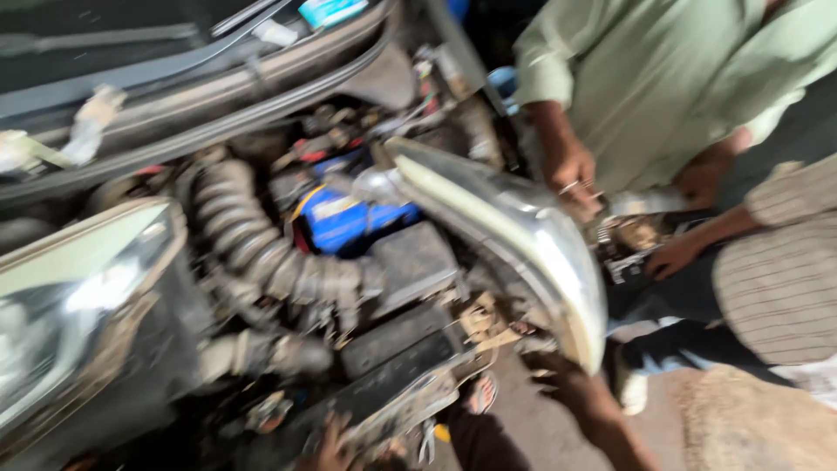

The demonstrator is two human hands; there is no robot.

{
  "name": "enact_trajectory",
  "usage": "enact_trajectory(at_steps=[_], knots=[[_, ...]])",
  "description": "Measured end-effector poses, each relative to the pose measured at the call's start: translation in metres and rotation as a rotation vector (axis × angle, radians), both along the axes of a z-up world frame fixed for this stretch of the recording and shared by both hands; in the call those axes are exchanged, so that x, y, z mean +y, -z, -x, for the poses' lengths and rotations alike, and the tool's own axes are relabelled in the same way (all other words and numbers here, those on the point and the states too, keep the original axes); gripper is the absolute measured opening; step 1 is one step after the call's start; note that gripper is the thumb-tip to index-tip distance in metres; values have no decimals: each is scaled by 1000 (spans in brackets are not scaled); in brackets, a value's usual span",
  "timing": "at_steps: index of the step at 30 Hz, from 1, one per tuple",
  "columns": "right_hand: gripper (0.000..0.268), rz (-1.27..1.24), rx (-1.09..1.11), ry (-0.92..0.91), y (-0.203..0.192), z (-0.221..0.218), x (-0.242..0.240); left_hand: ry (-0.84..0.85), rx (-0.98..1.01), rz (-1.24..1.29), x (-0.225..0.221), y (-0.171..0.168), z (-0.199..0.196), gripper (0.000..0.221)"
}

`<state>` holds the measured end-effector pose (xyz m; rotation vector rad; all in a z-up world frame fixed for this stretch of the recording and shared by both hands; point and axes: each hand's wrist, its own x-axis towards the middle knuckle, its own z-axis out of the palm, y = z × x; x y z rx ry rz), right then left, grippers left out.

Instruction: The person is repairing a car engine by manipulating various components such as the headlamp housing, brackets, and bolts using hand tools.

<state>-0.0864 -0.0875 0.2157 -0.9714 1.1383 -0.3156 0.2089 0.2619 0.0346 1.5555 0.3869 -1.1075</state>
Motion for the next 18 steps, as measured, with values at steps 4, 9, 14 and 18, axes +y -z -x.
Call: enact_trajectory(at_steps=[4,9,14,18], knots=[[44,-7,319,-14,-50,-44,3,-104,-14,-133,-79,-147,-34,34],[48,217,269,-308,-15,-114,-17,436,-520,-523,-116,-156,-51,67],[58,270,329,-521,33,-176,-41,333,-1045,-410,-130,-120,-57,46],[66,143,445,-658,52,-196,-55,213,3,-284,-145,-175,-77,49]])
